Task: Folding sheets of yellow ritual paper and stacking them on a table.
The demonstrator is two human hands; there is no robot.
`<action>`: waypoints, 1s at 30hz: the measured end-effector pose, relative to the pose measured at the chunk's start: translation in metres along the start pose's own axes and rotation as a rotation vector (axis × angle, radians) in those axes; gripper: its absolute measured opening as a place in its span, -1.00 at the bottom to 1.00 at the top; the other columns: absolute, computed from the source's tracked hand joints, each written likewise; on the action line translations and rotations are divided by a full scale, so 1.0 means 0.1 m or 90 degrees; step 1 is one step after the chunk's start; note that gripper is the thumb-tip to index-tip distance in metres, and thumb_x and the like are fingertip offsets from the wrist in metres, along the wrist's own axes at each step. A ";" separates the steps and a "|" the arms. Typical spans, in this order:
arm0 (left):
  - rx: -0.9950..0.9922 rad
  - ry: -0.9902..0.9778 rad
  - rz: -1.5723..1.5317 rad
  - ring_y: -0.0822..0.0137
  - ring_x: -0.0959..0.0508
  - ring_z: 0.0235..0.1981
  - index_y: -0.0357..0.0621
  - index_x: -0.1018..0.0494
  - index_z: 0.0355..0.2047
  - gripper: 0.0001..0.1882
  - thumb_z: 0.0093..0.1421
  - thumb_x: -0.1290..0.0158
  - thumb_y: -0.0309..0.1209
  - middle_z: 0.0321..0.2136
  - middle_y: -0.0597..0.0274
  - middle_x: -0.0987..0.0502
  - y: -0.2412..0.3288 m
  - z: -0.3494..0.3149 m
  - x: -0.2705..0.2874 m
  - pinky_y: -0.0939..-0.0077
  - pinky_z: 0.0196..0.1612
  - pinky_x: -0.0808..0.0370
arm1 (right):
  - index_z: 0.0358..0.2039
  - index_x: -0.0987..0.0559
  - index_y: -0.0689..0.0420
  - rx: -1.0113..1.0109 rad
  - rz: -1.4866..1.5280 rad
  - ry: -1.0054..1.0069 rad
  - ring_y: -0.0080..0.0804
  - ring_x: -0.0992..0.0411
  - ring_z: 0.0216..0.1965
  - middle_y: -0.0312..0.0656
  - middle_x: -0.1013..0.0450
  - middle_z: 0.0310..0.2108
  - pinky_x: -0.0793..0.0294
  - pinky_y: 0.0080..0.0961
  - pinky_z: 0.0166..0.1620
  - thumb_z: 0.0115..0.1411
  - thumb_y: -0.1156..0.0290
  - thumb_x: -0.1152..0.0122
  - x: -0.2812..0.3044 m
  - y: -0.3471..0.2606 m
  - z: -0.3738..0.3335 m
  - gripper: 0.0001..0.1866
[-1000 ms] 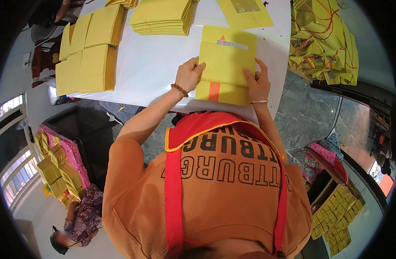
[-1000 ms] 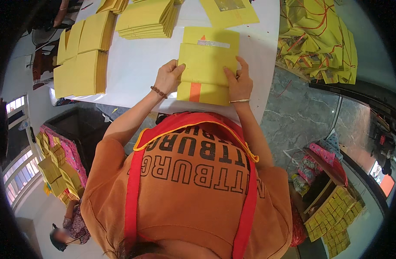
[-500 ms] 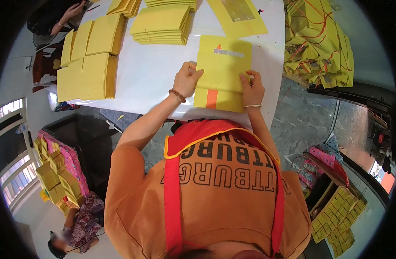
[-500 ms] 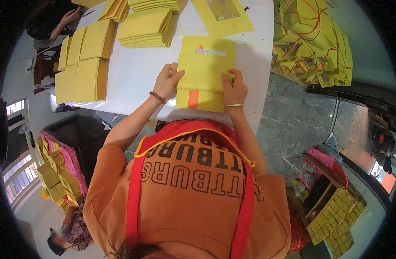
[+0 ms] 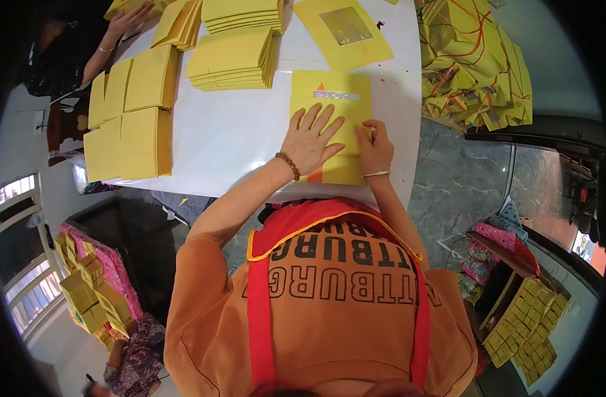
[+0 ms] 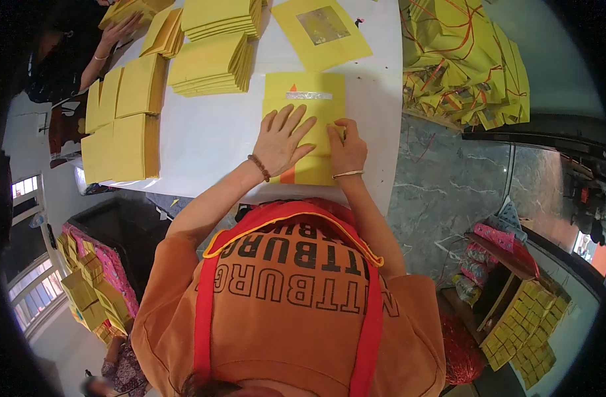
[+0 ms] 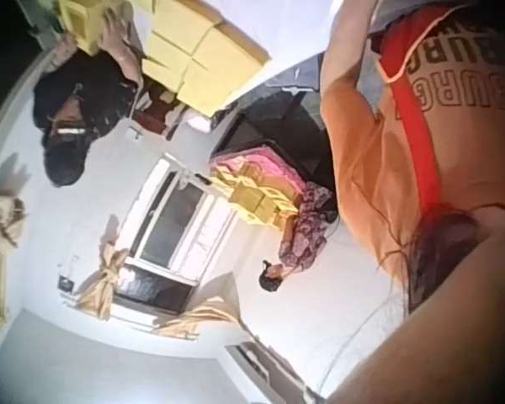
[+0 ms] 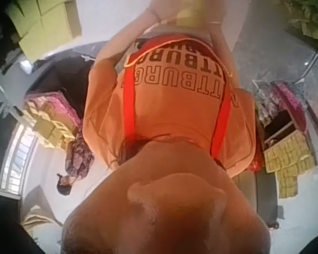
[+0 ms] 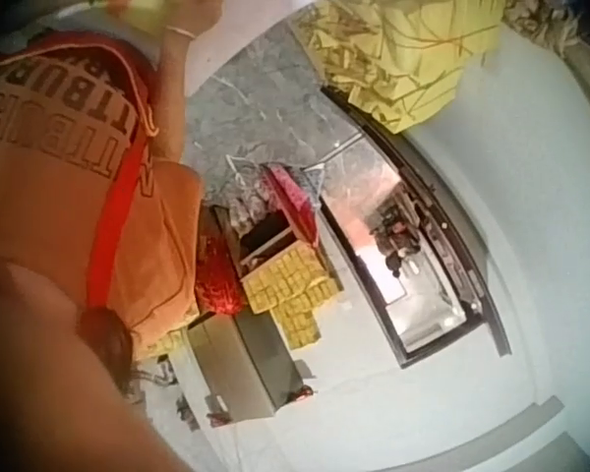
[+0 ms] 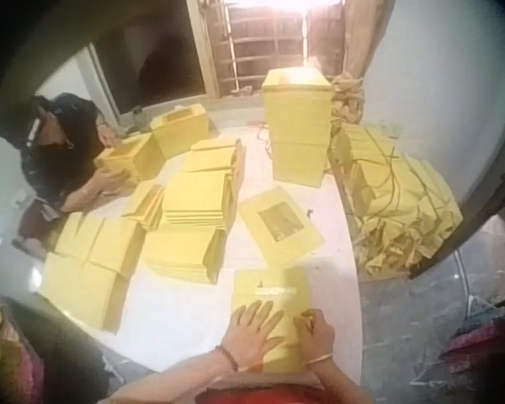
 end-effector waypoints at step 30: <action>0.056 0.001 -0.422 0.03 -0.05 0.21 -0.10 -0.17 0.12 -0.43 0.09 0.04 -0.26 0.18 0.04 -0.10 -0.30 -0.06 -0.06 0.02 0.18 0.04 | 0.23 -0.10 0.05 0.345 -0.452 -0.276 -0.30 0.16 0.31 -0.20 0.07 0.28 0.35 0.20 0.21 0.18 -0.08 0.20 -0.45 -0.22 -0.12 -0.31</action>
Point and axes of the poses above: each hand's wrist, its own z-axis towards the middle knuckle, its own x-axis out of the back of the hand, y = z × x, the point moved 6 cm from there along z, towards the middle knuckle
